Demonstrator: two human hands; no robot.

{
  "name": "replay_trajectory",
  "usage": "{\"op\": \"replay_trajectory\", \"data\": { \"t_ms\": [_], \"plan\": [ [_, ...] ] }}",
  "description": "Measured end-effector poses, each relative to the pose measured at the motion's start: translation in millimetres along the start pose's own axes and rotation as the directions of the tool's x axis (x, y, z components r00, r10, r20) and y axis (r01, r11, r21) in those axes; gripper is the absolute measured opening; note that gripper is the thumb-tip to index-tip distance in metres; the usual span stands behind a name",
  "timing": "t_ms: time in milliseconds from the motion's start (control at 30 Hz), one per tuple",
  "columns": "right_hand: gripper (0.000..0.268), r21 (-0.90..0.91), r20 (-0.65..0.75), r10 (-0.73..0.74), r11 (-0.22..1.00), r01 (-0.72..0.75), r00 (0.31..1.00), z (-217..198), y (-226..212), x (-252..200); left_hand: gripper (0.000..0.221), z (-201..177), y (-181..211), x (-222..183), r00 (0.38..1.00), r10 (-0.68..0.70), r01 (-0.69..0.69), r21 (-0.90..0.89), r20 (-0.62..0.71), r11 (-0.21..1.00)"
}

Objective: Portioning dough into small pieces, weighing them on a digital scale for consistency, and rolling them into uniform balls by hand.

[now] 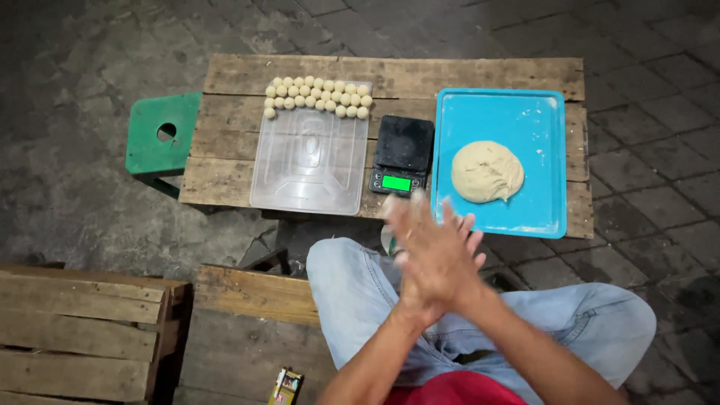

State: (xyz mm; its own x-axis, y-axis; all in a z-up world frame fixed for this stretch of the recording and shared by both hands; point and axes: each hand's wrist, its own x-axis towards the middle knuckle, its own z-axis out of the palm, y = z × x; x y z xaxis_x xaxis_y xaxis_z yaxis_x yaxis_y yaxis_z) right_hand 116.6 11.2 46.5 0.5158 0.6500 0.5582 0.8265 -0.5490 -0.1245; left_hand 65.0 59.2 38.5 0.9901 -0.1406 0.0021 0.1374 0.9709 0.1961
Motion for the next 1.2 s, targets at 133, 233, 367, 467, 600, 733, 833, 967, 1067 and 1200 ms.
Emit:
{"op": "replay_trajectory", "data": {
  "t_ms": [133,233,367,467,600,733,833,967,1067,1200],
  "plan": [
    [0.066,0.073,0.080,-0.068,0.995,0.062,0.994,-15,24,-7,0.058,-90,-3,21,0.913,0.113,-0.152,-0.072,-0.391,0.986],
    [0.074,0.274,0.083,-0.157,0.953,0.129,0.984,-2,7,-30,0.066,-40,11,22,0.971,0.240,-0.235,-0.134,0.021,0.963],
    [0.065,0.269,0.044,-0.066,0.962,0.052,0.997,-24,18,-1,0.061,-42,-21,1,0.945,0.110,-0.155,-0.124,-0.309,0.980],
    [0.068,0.207,0.083,-0.037,0.978,0.019,0.996,-36,11,-10,0.060,8,11,4,0.908,0.056,-0.138,-0.171,-0.415,0.975],
    [0.060,0.492,0.160,-0.057,0.870,-0.030,0.985,-62,-26,-10,0.107,-36,-20,17,0.959,0.241,-0.140,-0.493,0.149,0.859],
    [0.067,0.399,0.163,0.082,0.906,-0.142,0.983,-49,14,-5,0.079,0,-20,-9,0.999,0.035,-0.040,-0.151,-0.036,0.988],
    [0.063,0.374,0.111,0.030,0.925,-0.070,0.993,-58,8,-21,0.040,-30,-7,0,0.951,-0.107,-0.021,-0.402,-0.292,0.916],
    [0.062,0.450,0.178,-0.013,0.890,-0.070,0.984,-50,-19,-29,0.080,-26,-26,5,0.970,0.204,-0.176,-0.196,0.132,0.965],
    [0.063,0.338,0.110,0.049,0.937,-0.084,0.993,-52,4,-13,0.079,-12,-32,-14,0.993,0.113,-0.112,-0.069,0.021,0.991],
    [0.063,0.321,0.103,-0.027,0.947,-0.007,0.994,-72,3,-14,0.063,17,12,-2,0.967,0.105,-0.117,-0.041,-0.234,0.992]
  ]
}}
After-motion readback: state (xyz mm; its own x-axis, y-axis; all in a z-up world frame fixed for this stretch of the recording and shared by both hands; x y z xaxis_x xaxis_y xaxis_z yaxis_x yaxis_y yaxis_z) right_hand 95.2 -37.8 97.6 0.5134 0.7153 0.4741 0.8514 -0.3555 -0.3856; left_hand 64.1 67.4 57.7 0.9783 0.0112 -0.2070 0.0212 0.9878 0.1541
